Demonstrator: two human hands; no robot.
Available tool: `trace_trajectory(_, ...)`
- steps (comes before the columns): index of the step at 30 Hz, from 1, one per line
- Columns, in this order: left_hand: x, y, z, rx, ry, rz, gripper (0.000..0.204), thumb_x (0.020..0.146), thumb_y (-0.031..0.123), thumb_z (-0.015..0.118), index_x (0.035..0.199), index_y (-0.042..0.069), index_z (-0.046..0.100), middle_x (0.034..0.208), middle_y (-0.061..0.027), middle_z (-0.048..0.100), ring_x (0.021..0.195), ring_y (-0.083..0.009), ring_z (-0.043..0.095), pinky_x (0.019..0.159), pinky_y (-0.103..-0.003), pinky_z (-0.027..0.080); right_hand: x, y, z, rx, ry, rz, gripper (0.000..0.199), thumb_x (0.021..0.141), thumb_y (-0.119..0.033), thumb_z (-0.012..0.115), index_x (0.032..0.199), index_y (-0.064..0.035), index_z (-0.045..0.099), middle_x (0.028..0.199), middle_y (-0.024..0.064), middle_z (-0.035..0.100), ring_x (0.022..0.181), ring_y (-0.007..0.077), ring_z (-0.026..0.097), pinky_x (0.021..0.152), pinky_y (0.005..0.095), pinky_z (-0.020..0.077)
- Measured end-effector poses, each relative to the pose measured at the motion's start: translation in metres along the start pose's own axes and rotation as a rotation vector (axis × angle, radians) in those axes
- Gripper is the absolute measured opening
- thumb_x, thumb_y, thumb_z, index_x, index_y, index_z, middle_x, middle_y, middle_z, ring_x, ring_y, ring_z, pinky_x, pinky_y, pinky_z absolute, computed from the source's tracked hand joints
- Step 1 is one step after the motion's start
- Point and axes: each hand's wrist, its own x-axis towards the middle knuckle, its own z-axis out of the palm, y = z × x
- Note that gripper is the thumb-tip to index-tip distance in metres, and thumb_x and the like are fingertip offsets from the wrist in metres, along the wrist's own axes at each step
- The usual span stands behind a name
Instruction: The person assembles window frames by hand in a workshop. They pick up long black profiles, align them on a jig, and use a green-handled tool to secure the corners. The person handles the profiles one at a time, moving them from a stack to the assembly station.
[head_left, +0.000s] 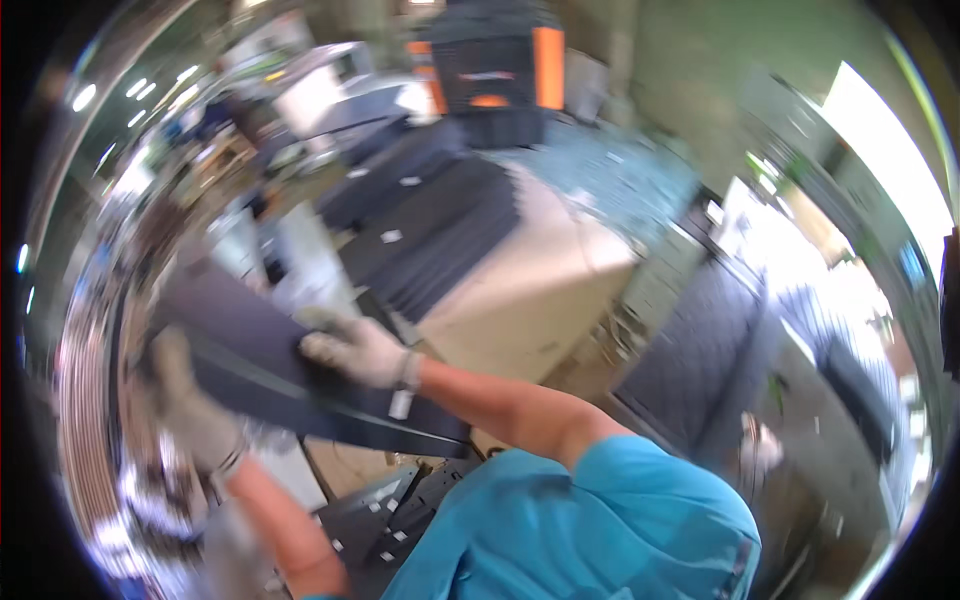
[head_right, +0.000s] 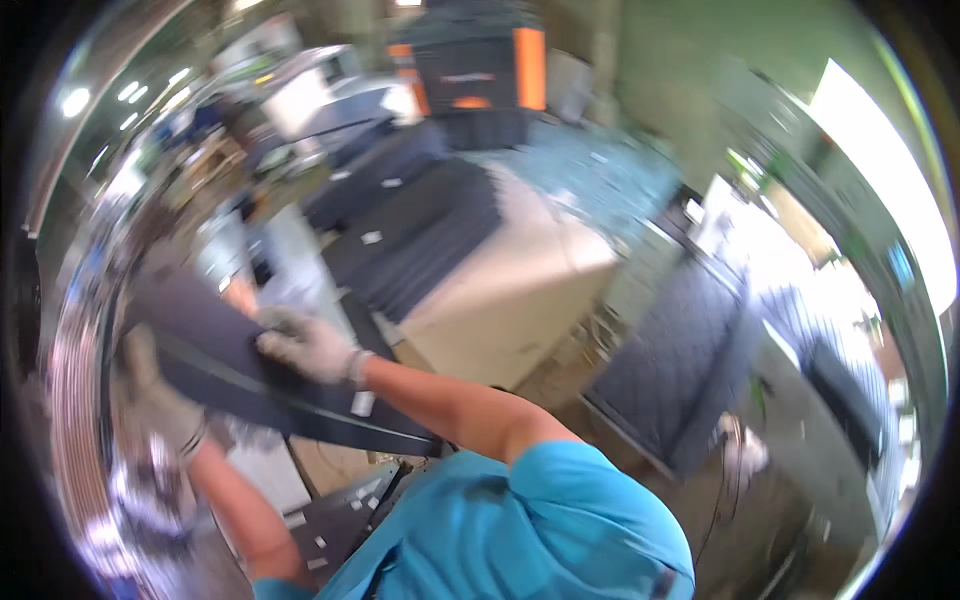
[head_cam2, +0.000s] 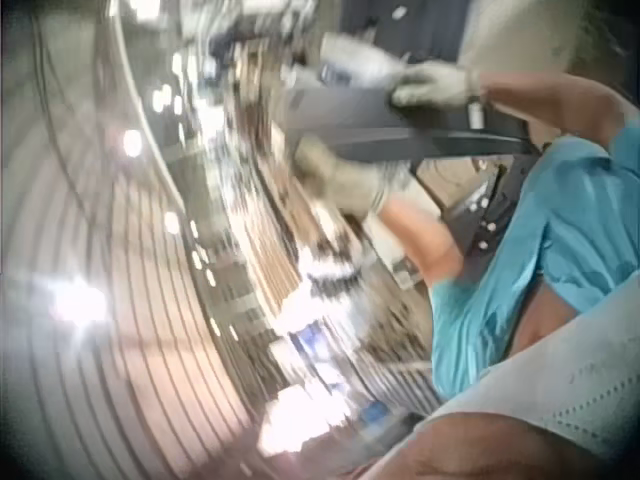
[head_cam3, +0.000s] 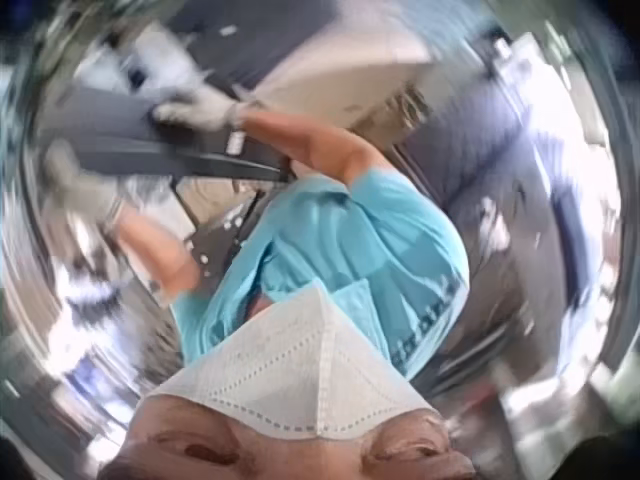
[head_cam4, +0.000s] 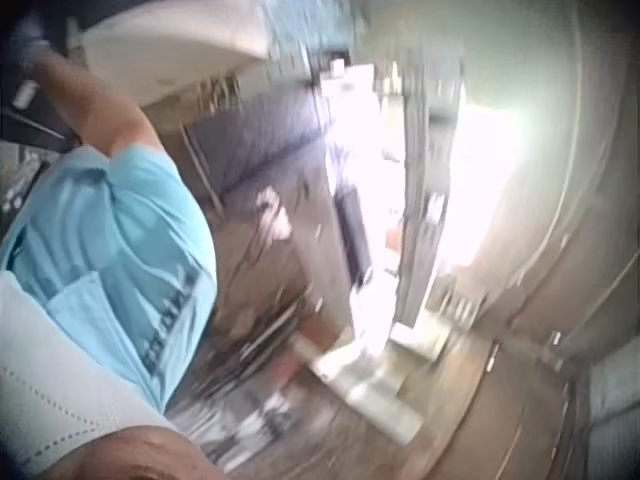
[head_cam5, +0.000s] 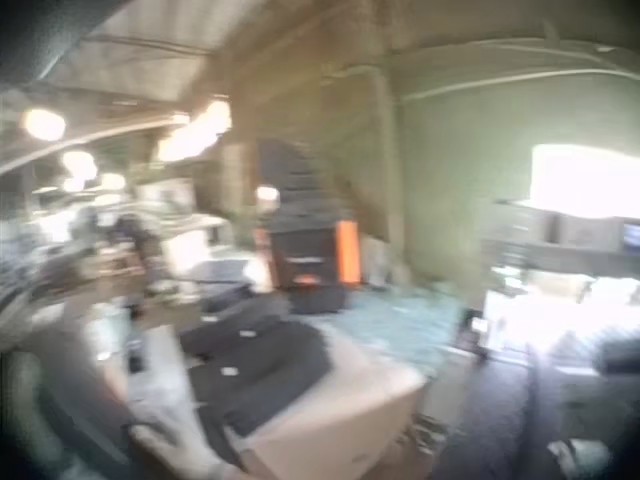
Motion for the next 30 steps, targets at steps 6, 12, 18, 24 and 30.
trace_trajectory(6,0.027,0.05,-0.039,0.733,0.13,0.771,0.052,0.099,0.03,0.068,0.14,-0.002,0.071,0.138,-0.0231,0.074,0.129,-0.0425,0.069,0.116,-0.048,0.05,-0.051,0.076,-0.069,-0.237,0.267,0.201,0.054,0.109,-0.033,0.068,0.152,-0.001,0.059,0.157,0.0193,0.058,0.14,0.0271,0.059,0.117,0.0414,0.0491)
trace_trajectory(12,0.066,0.1,0.01,-0.612,0.093,0.277,0.027,0.103,0.021,0.079,0.119,0.0,0.078,0.113,-0.0038,0.077,0.1,-0.01,0.07,0.088,-0.027,0.056,-0.087,0.097,-0.104,-0.727,0.523,0.01,0.073,0.097,-0.035,0.078,0.154,0.0037,0.052,0.155,0.0298,0.052,0.146,0.0459,0.051,0.122,0.0504,0.0411)
trace_trajectory(18,0.088,0.101,-0.02,-0.674,0.167,0.241,0.021,0.101,0.024,0.083,0.111,0.006,0.079,0.098,0.0023,0.076,0.083,-0.0057,0.068,0.074,-0.023,0.053,-0.079,0.071,-0.115,-0.342,0.263,-0.101,0.061,0.105,-0.034,0.075,0.15,0.0039,0.057,0.14,0.0203,0.066,0.132,0.0295,0.062,0.116,0.0418,0.0457)
trace_trajectory(24,0.104,0.109,-0.034,-0.776,0.119,0.193,0.022,0.101,0.025,0.082,0.113,0.007,0.077,0.099,0.0001,0.078,0.079,-0.0084,0.072,0.069,-0.024,0.057,-0.102,0.049,-0.098,-0.283,0.246,-0.077,0.048,0.106,-0.045,0.074,0.116,0.0016,0.07,0.1,0.0037,0.071,0.096,0.0131,0.064,0.086,0.0334,0.0531)
trace_trajectory(30,0.12,0.087,-0.051,-0.915,0.056,0.087,0.021,0.102,0.022,0.08,0.113,0.005,0.076,0.102,-0.0037,0.08,0.082,-0.0133,0.076,0.069,-0.027,0.061,-0.104,0.027,-0.084,-0.16,0.344,-0.106,0.045,0.096,-0.036,0.086,0.109,0.0051,0.073,0.091,0.0027,0.071,0.084,0.0113,0.063,0.078,0.031,0.0536)
